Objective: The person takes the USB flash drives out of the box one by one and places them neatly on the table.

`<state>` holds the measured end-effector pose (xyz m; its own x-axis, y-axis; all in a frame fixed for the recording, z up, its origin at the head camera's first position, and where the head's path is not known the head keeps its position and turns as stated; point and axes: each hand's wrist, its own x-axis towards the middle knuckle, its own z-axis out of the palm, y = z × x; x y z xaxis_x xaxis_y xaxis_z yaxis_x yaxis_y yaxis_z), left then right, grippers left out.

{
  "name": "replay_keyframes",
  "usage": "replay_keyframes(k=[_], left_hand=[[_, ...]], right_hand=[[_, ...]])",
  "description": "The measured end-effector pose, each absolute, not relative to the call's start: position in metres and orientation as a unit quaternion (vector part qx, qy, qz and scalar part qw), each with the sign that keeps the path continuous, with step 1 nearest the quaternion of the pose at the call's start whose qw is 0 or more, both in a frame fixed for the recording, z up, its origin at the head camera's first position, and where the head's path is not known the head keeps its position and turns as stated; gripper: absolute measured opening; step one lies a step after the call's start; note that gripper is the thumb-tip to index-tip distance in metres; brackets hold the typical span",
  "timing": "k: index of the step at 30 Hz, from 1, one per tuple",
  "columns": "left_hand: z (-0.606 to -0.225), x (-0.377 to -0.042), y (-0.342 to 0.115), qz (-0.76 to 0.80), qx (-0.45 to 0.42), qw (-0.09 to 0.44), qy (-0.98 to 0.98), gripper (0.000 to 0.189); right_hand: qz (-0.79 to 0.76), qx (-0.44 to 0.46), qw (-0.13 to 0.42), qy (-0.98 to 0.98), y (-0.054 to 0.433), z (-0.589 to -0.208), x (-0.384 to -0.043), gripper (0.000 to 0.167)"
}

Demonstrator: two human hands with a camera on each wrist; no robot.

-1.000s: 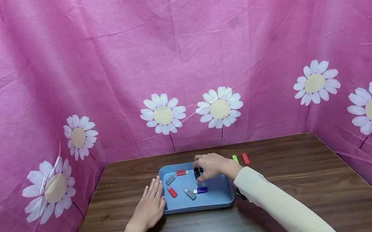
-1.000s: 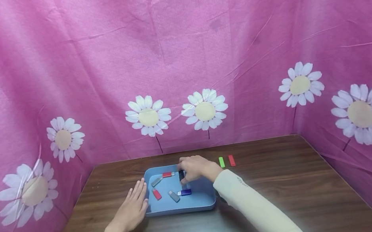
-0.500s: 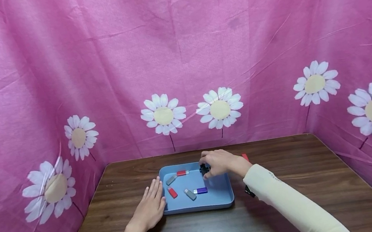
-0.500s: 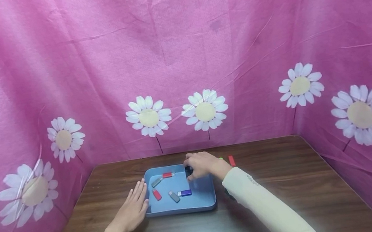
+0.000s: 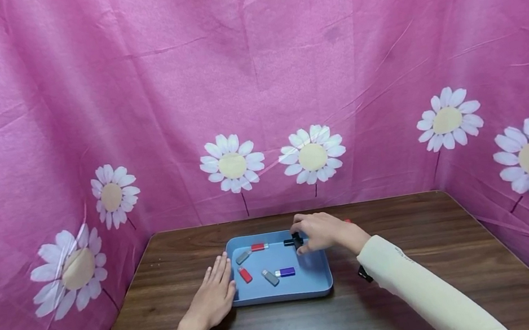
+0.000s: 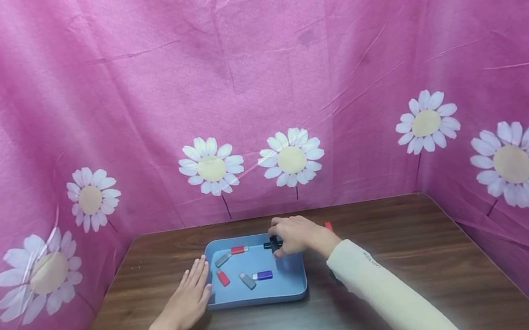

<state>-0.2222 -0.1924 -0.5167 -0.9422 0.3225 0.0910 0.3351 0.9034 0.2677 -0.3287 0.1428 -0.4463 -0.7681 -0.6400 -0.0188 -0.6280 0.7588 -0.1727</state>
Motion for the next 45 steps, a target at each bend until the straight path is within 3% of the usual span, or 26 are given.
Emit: replay_keyframes(k=[22, 45], left_hand=[[-0.517, -0.223, -0.193, -0.154, -0.171, 0.035, -0.973, 0.06], [-0.529, -0.226, -0.196, -0.159, -0.178, 0.059, -0.969, 0.06]], right_hand=[[-0.091, -0.338, 0.001, 0.937, 0.17, -0.438, -0.324, 0.052], [-0.098, -0.301, 0.005, 0.948, 0.217, -0.434, -0.32, 0.054]])
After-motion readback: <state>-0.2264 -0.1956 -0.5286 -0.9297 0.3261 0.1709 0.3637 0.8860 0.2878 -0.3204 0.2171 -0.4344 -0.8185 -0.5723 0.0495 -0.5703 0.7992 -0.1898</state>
